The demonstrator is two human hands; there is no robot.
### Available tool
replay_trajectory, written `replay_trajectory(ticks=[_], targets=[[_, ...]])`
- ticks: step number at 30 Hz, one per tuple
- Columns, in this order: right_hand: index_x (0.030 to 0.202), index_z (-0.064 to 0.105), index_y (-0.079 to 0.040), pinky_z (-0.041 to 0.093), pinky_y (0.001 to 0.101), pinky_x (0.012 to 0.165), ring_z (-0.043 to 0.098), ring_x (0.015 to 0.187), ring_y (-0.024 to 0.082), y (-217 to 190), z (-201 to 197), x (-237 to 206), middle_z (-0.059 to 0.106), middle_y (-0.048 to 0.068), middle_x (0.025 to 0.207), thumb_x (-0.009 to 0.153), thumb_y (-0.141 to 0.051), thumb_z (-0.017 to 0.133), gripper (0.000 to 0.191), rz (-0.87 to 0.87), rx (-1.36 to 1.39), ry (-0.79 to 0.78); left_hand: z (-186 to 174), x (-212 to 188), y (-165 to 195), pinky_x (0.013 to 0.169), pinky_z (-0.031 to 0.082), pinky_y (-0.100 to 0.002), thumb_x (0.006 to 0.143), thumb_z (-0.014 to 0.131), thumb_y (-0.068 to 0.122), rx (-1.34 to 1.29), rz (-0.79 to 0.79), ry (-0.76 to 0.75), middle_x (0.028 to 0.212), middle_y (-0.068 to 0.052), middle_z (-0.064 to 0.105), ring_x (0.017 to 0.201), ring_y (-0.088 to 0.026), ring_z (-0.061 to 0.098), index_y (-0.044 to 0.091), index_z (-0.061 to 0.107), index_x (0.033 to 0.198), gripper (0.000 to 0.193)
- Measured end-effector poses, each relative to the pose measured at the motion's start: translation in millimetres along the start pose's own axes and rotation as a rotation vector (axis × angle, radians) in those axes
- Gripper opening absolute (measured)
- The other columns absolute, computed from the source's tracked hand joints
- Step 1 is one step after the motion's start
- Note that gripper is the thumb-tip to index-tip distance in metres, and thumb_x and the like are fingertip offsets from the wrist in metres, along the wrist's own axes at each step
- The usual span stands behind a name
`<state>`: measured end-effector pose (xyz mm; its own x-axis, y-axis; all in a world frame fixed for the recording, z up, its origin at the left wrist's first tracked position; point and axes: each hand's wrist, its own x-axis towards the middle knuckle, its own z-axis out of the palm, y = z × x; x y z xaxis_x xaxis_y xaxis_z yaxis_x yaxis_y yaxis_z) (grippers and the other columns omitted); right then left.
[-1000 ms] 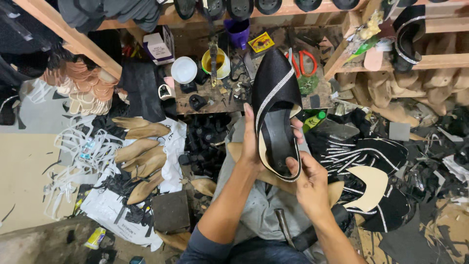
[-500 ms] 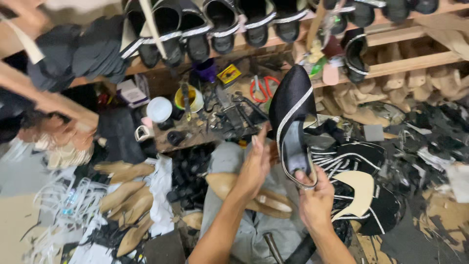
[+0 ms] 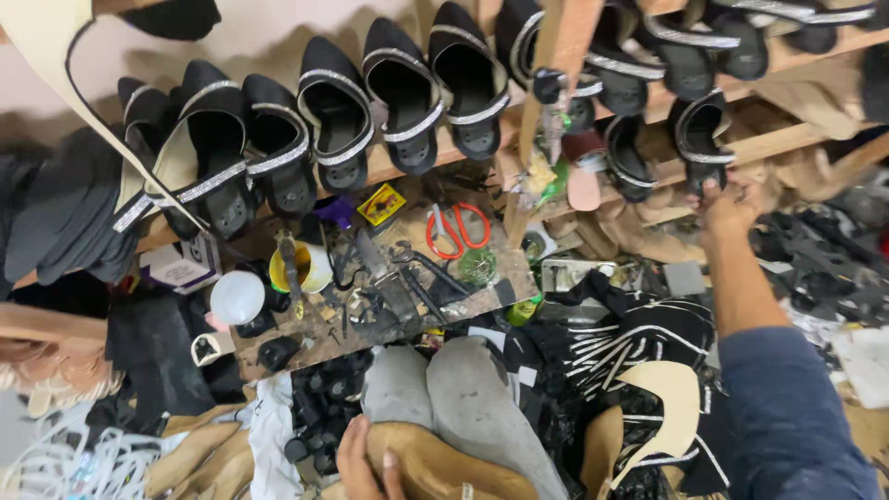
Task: The person inserts a wooden shoe last into a black high-heeled shoe, then uses a hammer to tap the shoe upper and heel area to secure the fit. The person repeatedly adjusts the shoe and last while hammering.
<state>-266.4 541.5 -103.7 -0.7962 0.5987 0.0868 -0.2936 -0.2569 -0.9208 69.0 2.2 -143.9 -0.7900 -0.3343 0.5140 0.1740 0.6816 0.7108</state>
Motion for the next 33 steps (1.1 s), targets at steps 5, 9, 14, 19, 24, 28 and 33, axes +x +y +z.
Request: replay_trajectory(ticks=[5, 9, 14, 19, 24, 28, 33], targets=[[0.133, 0.050, -0.015, 0.061, 0.0333, 0.063, 0.068, 0.075, 0.024, 31, 18, 27, 0.067, 0.017, 0.114, 0.105, 0.001, 0.069, 0.038, 0.236, -0.014, 0.109, 0, 3, 2, 0.116, 0.038, -0.046, 0.091, 0.055, 0.009, 0.142, 0.060, -0.022, 0.132, -0.024, 0.060, 0.129, -0.041, 0.055, -0.005, 0.055, 0.135, 0.046], [0.125, 0.054, -0.016, 0.058, 0.0331, 0.060, 0.064, 0.071, 0.020, 48, 21, -4, 0.063, 0.006, 0.102, 0.108, -0.020, 0.064, 0.019, 0.348, 0.016, 0.198, 0, 11, 4, 0.116, 0.039, -0.045, 0.094, 0.051, 0.006, 0.050, -0.028, -0.018, 0.134, -0.026, 0.058, 0.128, -0.040, 0.055, -0.006, 0.053, 0.137, 0.045], [0.121, 0.060, -0.003, 0.051, 0.0297, 0.076, 0.061, 0.082, 0.015, 8, 37, -201, 0.062, 0.005, 0.103, 0.095, -0.001, 0.059, 0.026, 0.231, -0.103, -0.329, -8, 11, 2, 0.104, 0.047, -0.035, 0.099, 0.048, 0.007, -0.181, -0.352, 0.089, 0.123, -0.019, 0.061, 0.111, -0.026, 0.062, -0.003, 0.055, 0.140, 0.043], [0.139, 0.055, -0.001, 0.051, 0.0424, 0.095, 0.058, 0.118, 0.032, -91, 55, -380, 0.059, 0.018, 0.133, 0.074, -0.003, 0.080, 0.070, 0.216, -0.387, -1.191, -27, 11, 2, 0.083, 0.049, -0.030, 0.103, 0.054, 0.013, -0.081, -0.541, -0.127, 0.102, -0.009, 0.070, 0.089, -0.016, 0.060, 0.003, 0.067, 0.130, 0.032], [0.137, 0.063, -0.010, 0.045, 0.0448, 0.108, 0.055, 0.128, 0.039, -120, 98, -435, 0.058, 0.017, 0.142, 0.071, 0.003, 0.073, 0.069, -0.072, -0.756, -1.282, -26, 9, 1, 0.086, 0.048, -0.027, 0.109, 0.053, 0.017, -0.404, -0.518, -0.060, 0.110, -0.004, 0.065, 0.097, -0.013, 0.058, 0.001, 0.063, 0.131, 0.029], [0.131, 0.064, -0.010, 0.049, 0.0435, 0.106, 0.063, 0.125, 0.035, -107, 99, -417, 0.067, 0.012, 0.138, 0.074, -0.001, 0.074, 0.058, -0.196, -0.650, -1.270, -26, 10, -5, 0.084, 0.048, -0.029, 0.109, 0.056, 0.016, -0.558, -0.581, 0.058, 0.101, -0.006, 0.064, 0.092, -0.014, 0.057, 0.000, 0.065, 0.129, 0.028], [0.130, 0.064, -0.014, 0.053, 0.0395, 0.098, 0.067, 0.116, 0.033, -108, 126, -390, 0.071, 0.009, 0.127, 0.079, -0.013, 0.078, 0.053, -0.270, -1.000, -1.284, -37, 18, -22, 0.089, 0.053, -0.030, 0.097, 0.062, 0.011, -0.482, -0.510, -0.105, 0.117, -0.010, 0.062, 0.105, -0.018, 0.062, 0.004, 0.056, 0.138, 0.041]])
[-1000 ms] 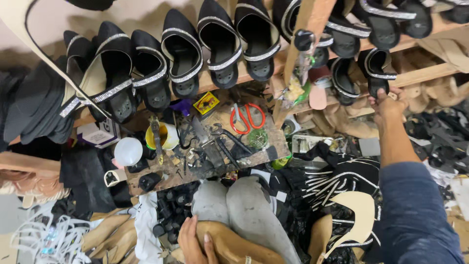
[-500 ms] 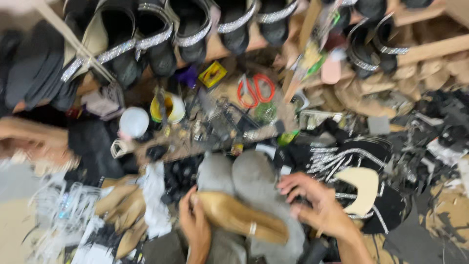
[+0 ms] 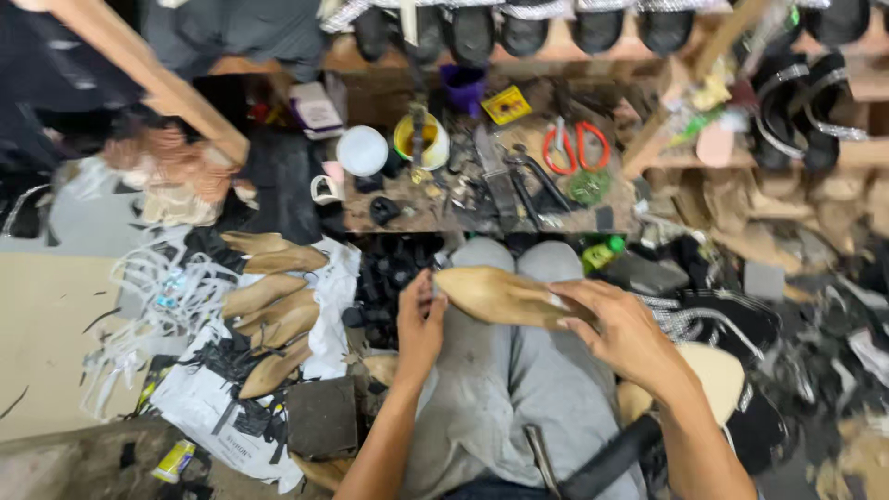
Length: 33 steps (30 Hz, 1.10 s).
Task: The person inserts a wooden shoe last into a black high-heeled shoe, then uses a hammer to tap the shoe upper and heel area to secure the fit. The person repeatedly adjusts the shoe and last while hammering.
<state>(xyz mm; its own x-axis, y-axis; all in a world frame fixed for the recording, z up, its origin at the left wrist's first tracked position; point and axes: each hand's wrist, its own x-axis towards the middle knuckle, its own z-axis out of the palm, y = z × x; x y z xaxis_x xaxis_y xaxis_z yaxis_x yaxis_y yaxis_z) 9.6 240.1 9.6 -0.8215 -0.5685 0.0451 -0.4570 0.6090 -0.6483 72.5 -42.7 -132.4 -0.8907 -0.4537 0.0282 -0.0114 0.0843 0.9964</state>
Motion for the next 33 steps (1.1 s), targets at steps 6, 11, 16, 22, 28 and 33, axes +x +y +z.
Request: replay_trajectory(ticks=[6, 11, 16, 22, 28, 33], targets=[[0.135, 0.065, -0.017, 0.049, 0.0423, 0.093, 0.062, 0.111, 0.034, -38, 8, 51, 0.068, 0.012, 0.125, 0.060, -0.027, 0.091, 0.080, -0.086, -0.240, -0.106, -33, 15, 5, 0.091, 0.054, -0.029, 0.098, 0.059, 0.009, -0.090, -0.053, -0.083, 0.118, -0.010, 0.071, 0.107, -0.016, 0.067, 0.002, 0.064, 0.131, 0.034], [0.138, 0.064, -0.023, 0.052, 0.0387, 0.090, 0.065, 0.107, 0.029, -38, 25, 51, 0.072, 0.005, 0.116, 0.062, -0.026, 0.088, 0.080, 0.049, -0.174, -0.149, -47, 38, 24, 0.090, 0.054, -0.027, 0.101, 0.057, 0.007, -0.086, 0.023, -0.054, 0.117, -0.010, 0.072, 0.103, -0.014, 0.066, 0.001, 0.065, 0.130, 0.031], [0.133, 0.067, -0.020, 0.052, 0.0393, 0.089, 0.065, 0.107, 0.029, -36, 27, 53, 0.073, 0.006, 0.114, 0.061, -0.025, 0.089, 0.075, -0.027, -0.138, -0.096, -39, 49, 58, 0.090, 0.055, -0.028, 0.100, 0.057, 0.007, 0.029, 0.071, -0.076, 0.115, -0.009, 0.073, 0.102, -0.014, 0.068, 0.001, 0.065, 0.130, 0.031], [0.132, 0.067, -0.017, 0.051, 0.0400, 0.092, 0.064, 0.110, 0.030, -32, 31, 51, 0.072, 0.007, 0.115, 0.060, -0.022, 0.089, 0.075, -0.024, -0.143, -0.088, -10, 46, 128, 0.093, 0.054, -0.030, 0.099, 0.058, 0.003, 0.064, 0.253, -0.205, 0.117, -0.011, 0.071, 0.107, -0.017, 0.070, -0.002, 0.065, 0.125, 0.027], [0.133, 0.065, -0.011, 0.051, 0.0402, 0.091, 0.066, 0.108, 0.031, -47, -6, 53, 0.071, 0.012, 0.124, 0.066, -0.023, 0.087, 0.072, -0.060, 0.086, -0.057, 10, 55, 203, 0.092, 0.054, -0.030, 0.097, 0.057, 0.002, 0.070, 0.342, -0.334, 0.111, -0.010, 0.072, 0.103, -0.017, 0.071, 0.000, 0.067, 0.127, 0.031], [0.122, 0.071, -0.012, 0.056, 0.0366, 0.090, 0.073, 0.102, 0.020, -64, -111, 69, 0.076, 0.007, 0.118, 0.082, -0.025, 0.078, 0.043, -0.089, 0.075, 0.196, 26, 30, 198, 0.094, 0.053, -0.030, 0.098, 0.058, 0.003, -0.020, 0.297, -0.423, 0.112, -0.010, 0.072, 0.106, -0.018, 0.068, 0.001, 0.068, 0.125, 0.029]])
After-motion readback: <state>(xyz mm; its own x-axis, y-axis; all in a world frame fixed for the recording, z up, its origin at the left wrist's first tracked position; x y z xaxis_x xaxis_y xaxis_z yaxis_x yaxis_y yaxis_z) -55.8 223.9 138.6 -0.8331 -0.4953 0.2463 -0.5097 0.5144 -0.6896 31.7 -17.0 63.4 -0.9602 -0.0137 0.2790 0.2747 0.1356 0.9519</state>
